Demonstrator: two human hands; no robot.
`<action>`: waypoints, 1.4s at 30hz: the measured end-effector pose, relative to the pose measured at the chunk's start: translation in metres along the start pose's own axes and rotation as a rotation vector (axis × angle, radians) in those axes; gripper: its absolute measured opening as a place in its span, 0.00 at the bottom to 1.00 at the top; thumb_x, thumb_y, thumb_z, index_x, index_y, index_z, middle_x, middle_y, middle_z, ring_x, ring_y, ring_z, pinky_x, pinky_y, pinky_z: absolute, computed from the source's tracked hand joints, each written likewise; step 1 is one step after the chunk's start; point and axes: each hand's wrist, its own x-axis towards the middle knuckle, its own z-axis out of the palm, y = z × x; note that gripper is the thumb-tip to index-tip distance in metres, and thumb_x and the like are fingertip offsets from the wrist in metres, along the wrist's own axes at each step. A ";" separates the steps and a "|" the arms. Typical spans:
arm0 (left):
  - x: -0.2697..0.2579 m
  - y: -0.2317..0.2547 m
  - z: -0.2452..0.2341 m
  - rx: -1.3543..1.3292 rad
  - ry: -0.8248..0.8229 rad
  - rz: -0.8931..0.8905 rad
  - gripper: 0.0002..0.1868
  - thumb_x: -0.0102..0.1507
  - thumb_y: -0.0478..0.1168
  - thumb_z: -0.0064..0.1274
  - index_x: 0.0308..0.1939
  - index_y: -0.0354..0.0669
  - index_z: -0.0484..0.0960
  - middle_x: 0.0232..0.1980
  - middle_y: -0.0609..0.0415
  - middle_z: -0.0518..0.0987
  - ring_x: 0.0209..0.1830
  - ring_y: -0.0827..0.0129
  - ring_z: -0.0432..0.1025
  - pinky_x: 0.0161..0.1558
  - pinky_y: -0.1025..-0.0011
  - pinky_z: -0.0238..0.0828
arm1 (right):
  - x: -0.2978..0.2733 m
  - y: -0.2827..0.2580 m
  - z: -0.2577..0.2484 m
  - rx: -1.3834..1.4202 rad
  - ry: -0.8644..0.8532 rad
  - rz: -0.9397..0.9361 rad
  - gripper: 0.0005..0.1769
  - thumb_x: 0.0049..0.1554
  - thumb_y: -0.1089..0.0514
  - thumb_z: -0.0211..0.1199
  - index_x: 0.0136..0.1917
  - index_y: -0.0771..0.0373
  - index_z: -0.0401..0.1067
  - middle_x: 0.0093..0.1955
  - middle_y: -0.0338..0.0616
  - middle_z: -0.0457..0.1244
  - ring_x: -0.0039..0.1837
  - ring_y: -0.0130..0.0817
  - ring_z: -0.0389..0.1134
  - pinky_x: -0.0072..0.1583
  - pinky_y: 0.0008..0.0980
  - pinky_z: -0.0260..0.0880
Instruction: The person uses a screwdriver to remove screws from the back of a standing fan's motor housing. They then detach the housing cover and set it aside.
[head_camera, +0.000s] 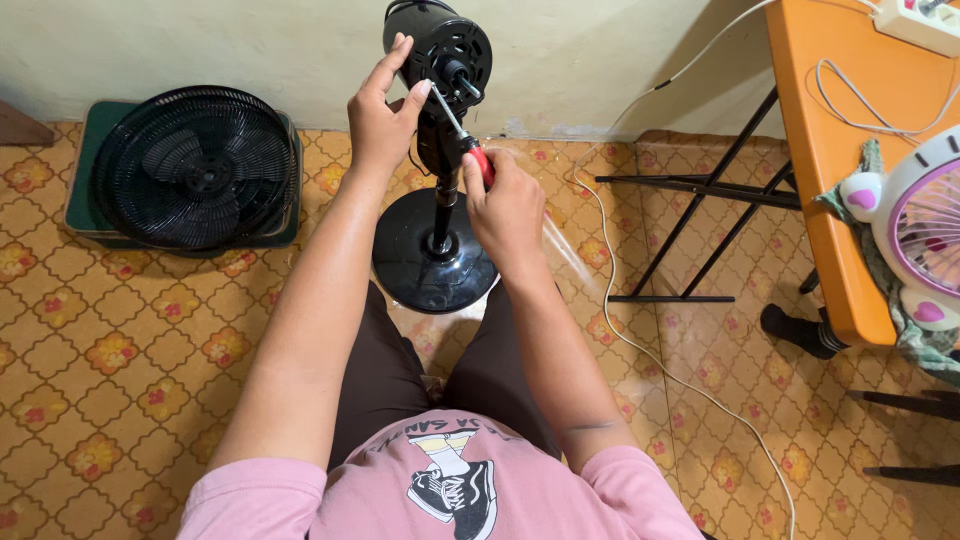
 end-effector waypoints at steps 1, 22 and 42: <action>0.000 0.000 0.000 -0.002 0.000 -0.004 0.27 0.66 0.36 0.61 0.69 0.47 0.75 0.73 0.50 0.74 0.74 0.58 0.69 0.67 0.67 0.74 | 0.000 0.000 -0.001 0.026 0.020 -0.024 0.14 0.62 0.50 0.65 0.52 0.62 0.77 0.44 0.56 0.70 0.48 0.55 0.72 0.51 0.47 0.70; -0.002 -0.011 0.000 0.036 0.014 0.089 0.27 0.67 0.35 0.63 0.70 0.44 0.75 0.73 0.48 0.74 0.75 0.58 0.69 0.74 0.65 0.66 | -0.005 0.006 0.003 0.092 0.100 -0.174 0.14 0.56 0.58 0.70 0.54 0.63 0.75 0.49 0.53 0.70 0.50 0.52 0.73 0.53 0.43 0.72; -0.001 -0.012 0.003 -0.103 -0.011 0.050 0.27 0.69 0.33 0.62 0.72 0.47 0.74 0.75 0.51 0.73 0.73 0.63 0.72 0.55 0.71 0.82 | -0.011 0.022 0.043 0.129 -0.107 -0.091 0.16 0.53 0.57 0.71 0.51 0.66 0.75 0.40 0.56 0.69 0.44 0.54 0.71 0.48 0.46 0.69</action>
